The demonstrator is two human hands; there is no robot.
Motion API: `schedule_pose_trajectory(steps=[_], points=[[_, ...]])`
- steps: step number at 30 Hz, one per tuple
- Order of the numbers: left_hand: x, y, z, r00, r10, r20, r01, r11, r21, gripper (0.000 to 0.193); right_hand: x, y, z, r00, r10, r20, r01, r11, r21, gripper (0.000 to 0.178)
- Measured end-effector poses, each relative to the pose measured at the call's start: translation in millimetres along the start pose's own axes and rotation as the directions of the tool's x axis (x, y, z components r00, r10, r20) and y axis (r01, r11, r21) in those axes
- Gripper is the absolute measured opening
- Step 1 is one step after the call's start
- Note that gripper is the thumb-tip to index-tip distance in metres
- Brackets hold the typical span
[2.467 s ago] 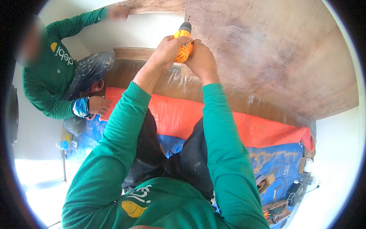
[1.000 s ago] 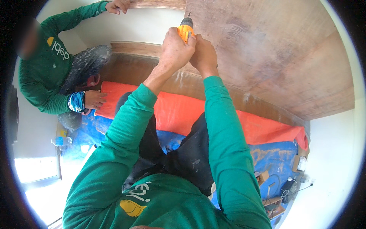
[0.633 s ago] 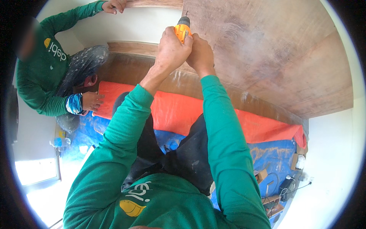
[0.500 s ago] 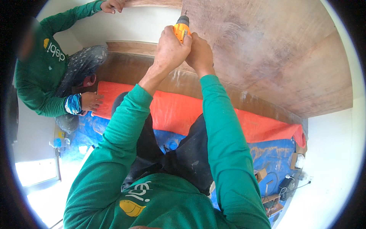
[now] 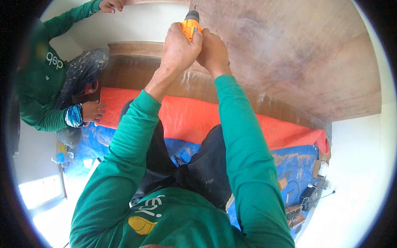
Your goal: The person uses a cordless drill to fasten screws into a wooden panel attached to a staircase. They repeatedly position screws and drive them in, working along the edge of the panel while seated on the floor.
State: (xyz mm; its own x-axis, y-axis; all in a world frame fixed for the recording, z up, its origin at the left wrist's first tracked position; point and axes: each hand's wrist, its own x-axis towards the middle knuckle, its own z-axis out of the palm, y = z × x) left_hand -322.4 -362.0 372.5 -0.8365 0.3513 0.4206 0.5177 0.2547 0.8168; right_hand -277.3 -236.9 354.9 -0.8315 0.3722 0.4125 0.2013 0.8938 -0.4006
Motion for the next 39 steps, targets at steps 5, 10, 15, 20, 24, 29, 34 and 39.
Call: schedule_pose_trajectory(steps=[5,10,15,20,24,29,34,39], points=[[7.1,-3.3,-3.0,1.0,-0.017,0.024,0.017,1.0,-0.011,0.064,4.1,-2.7,-0.2,1.0,-0.008,0.002,0.008,0.998,-0.057,0.033],[9.2,-5.9,-3.7,0.998,-0.044,0.045,0.046,0.998,-0.034,0.065,9.1,-2.8,1.8,1.0,-0.014,-0.005,0.014,0.997,-0.072,0.034],[13.8,-5.8,-0.3,0.997,-0.065,0.042,0.067,0.997,-0.032,0.066,13.0,0.1,2.1,1.0,-0.019,-0.014,0.018,0.998,-0.068,0.034],[20.0,-9.2,0.6,0.997,-0.063,0.045,0.065,0.997,-0.042,0.067,19.7,-1.6,2.8,1.0,0.013,-0.001,-0.013,0.997,-0.082,0.034],[24.8,-14.0,4.5,0.998,-0.057,0.033,0.059,0.997,-0.055,0.067,23.6,0.3,1.0,0.999,0.012,0.035,-0.009,0.997,-0.078,0.035],[28.7,-11.4,4.4,0.996,-0.085,0.018,0.086,0.994,-0.073,0.071,32.3,2.1,-5.0,0.998,0.011,0.069,0.001,0.987,-0.16,0.03],[9.4,-9.0,-26.9,0.907,-0.176,0.383,0.276,0.935,-0.223,0.081,4.5,1.4,-30.4,0.985,-0.085,0.149,0.122,0.957,-0.263,0.028],[-2.8,-35.9,-83.1,0.447,-0.145,0.882,0.015,0.988,0.155,0.075,-88.1,16.6,-70.3,0.942,-0.02,0.336,0.114,0.958,-0.264,0.022]])
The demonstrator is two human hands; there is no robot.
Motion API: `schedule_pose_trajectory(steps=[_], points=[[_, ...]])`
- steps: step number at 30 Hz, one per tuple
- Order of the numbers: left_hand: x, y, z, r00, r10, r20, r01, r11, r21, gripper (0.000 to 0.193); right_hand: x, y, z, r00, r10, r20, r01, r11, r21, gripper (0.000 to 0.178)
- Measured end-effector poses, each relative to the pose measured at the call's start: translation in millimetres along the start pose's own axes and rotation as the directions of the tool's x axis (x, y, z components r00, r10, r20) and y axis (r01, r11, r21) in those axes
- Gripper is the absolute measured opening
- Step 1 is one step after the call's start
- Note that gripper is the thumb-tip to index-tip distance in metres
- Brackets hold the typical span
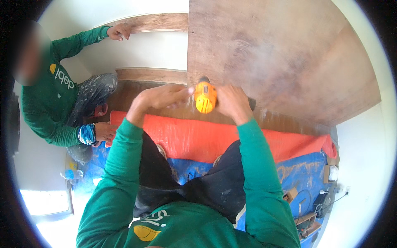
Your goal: The person uses a cordless drill to fasten screws into a wooden panel attached to a staircase. They repeatedly position screws and drive them in, working along the edge of the panel while seated on the floor.
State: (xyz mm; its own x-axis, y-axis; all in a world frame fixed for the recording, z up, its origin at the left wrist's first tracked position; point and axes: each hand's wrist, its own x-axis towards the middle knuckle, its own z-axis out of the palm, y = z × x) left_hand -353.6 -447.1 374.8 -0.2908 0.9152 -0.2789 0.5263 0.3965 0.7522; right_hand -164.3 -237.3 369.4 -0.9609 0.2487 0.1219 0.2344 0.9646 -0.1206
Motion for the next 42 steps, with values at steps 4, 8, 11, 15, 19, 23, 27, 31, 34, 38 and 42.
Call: schedule_pose_trajectory(steps=[4,8,11,15,19,23,27,31,34,38,42], points=[[-25.0,-19.2,-12.6,0.984,0.07,-0.162,0.008,0.9,0.437,0.075,-54.0,10.3,-2.4,0.979,0.091,0.183,-0.09,0.996,-0.013,0.022],[2.3,5.9,-61.5,0.8,0.194,-0.568,-0.215,0.976,0.029,0.077,-84.4,13.3,-4.0,0.954,0.189,0.233,-0.186,0.982,-0.035,0.02],[46.1,45.1,-123.5,0.523,0.244,-0.816,-0.425,0.905,-0.002,0.091,-94.6,18.2,-5.3,0.959,0.159,0.235,-0.161,0.987,-0.011,0.021],[122.9,109.5,-214.9,0.505,0.064,-0.861,-0.499,0.835,-0.23,0.092,-100.9,25.2,-3.1,0.967,0.17,0.188,-0.173,0.985,0.004,0.024],[181.5,125.4,-242.3,0.706,0.149,-0.693,-0.542,0.743,-0.392,0.089,-109.2,32.3,-0.6,0.968,0.19,0.163,-0.204,0.976,0.078,0.023],[222.5,106.6,-236.5,0.6,0.144,-0.787,-0.637,0.681,-0.361,0.083,-116.2,40.7,-2.2,0.963,0.199,0.179,-0.223,0.967,0.122,0.025],[239.4,91.3,-245.9,0.468,0.257,-0.845,-0.645,0.753,-0.128,0.076,-116.8,45.7,-1.1,0.981,0.18,0.067,-0.187,0.975,0.116,0.031],[233.4,95.7,-242.9,0.459,0.215,-0.862,-0.534,0.843,-0.074,0.075,-112.3,44.8,5.7,0.953,0.235,0.193,-0.256,0.962,0.093,0.024],[228.2,108.0,-234.0,0.523,0.162,-0.837,-0.59,0.777,-0.219,0.081,-111.8,42.7,7.7,0.961,0.234,0.147,-0.25,0.962,0.106,0.021],[236.5,101.8,-249.3,0.582,0.151,-0.799,-0.521,0.823,-0.225,0.07,-114.8,37.6,15.4,0.988,0.152,-0.001,-0.149,0.972,0.183,0.022],[245.9,45.5,-254.6,0.512,0.199,-0.835,-0.129,0.98,0.154,0.086,-109.8,34.0,26.1,0.992,0.128,-0.009,-0.126,0.984,0.127,0.022]])
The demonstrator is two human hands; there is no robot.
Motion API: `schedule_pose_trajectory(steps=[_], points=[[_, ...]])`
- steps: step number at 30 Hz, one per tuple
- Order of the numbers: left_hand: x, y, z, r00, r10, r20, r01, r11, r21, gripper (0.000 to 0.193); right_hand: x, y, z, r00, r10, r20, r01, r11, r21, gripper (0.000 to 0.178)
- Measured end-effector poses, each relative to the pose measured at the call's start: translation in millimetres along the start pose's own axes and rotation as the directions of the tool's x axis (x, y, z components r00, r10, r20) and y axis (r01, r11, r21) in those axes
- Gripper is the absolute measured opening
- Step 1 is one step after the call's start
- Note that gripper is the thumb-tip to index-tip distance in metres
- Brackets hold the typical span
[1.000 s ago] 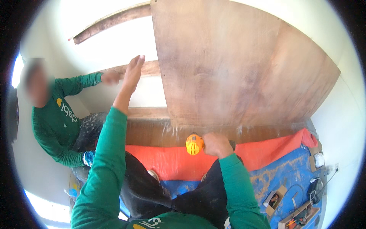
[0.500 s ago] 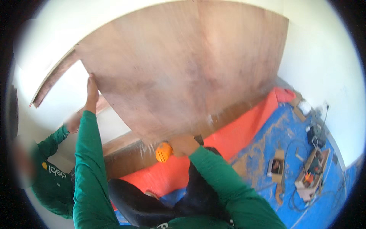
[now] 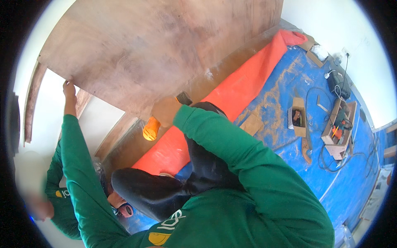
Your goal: The person uses a cordless drill to fasten screws into a wooden panel attached to a staircase. They repeatedly position screws and drive them in, working along the edge of the panel while seated on the floor.
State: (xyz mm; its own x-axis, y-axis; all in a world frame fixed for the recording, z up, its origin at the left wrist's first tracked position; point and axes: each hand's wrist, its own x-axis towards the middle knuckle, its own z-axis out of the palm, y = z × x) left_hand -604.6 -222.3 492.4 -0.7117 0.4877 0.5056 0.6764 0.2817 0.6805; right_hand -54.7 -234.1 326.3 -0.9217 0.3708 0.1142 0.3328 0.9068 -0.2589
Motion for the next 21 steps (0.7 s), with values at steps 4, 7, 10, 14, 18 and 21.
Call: schedule_pose_trajectory(steps=[4,7,10,14,18,21], points=[[-131.7,-87.4,31.0,0.962,0.242,-0.127,-0.128,0.811,0.571,0.081,8.6,-2.1,-0.1,0.998,0.007,0.063,-0.005,1.0,-0.03,0.023],[-271.3,-141.7,20.4,0.761,-0.266,0.592,0.081,0.944,0.32,0.055,14.0,2.3,-14.3,0.99,0.111,0.084,-0.113,0.993,0.018,0.027],[-313.5,-153.3,-3.5,0.428,-0.41,0.805,0.15,0.911,0.384,0.047,4.1,32.4,-28.4,0.975,0.22,0.016,-0.22,0.966,0.135,0.031],[-293.2,-140.7,-37.6,0.648,-0.223,0.728,-0.001,0.956,0.294,0.053,-49.0,102.5,-5.4,0.874,0.395,-0.282,-0.23,0.849,0.475,0.041],[-283.8,-139.9,-70.1,0.653,-0.337,0.679,0.531,0.842,-0.093,0.05,-154.0,153.9,79.4,0.62,0.759,-0.197,-0.579,0.613,0.538,0.06],[-300.8,-152.0,-88.8,0.491,-0.376,0.786,0.514,0.854,0.088,0.058,-266.5,164.1,147.1,0.469,0.883,0.011,-0.823,0.433,0.367,0.052]])
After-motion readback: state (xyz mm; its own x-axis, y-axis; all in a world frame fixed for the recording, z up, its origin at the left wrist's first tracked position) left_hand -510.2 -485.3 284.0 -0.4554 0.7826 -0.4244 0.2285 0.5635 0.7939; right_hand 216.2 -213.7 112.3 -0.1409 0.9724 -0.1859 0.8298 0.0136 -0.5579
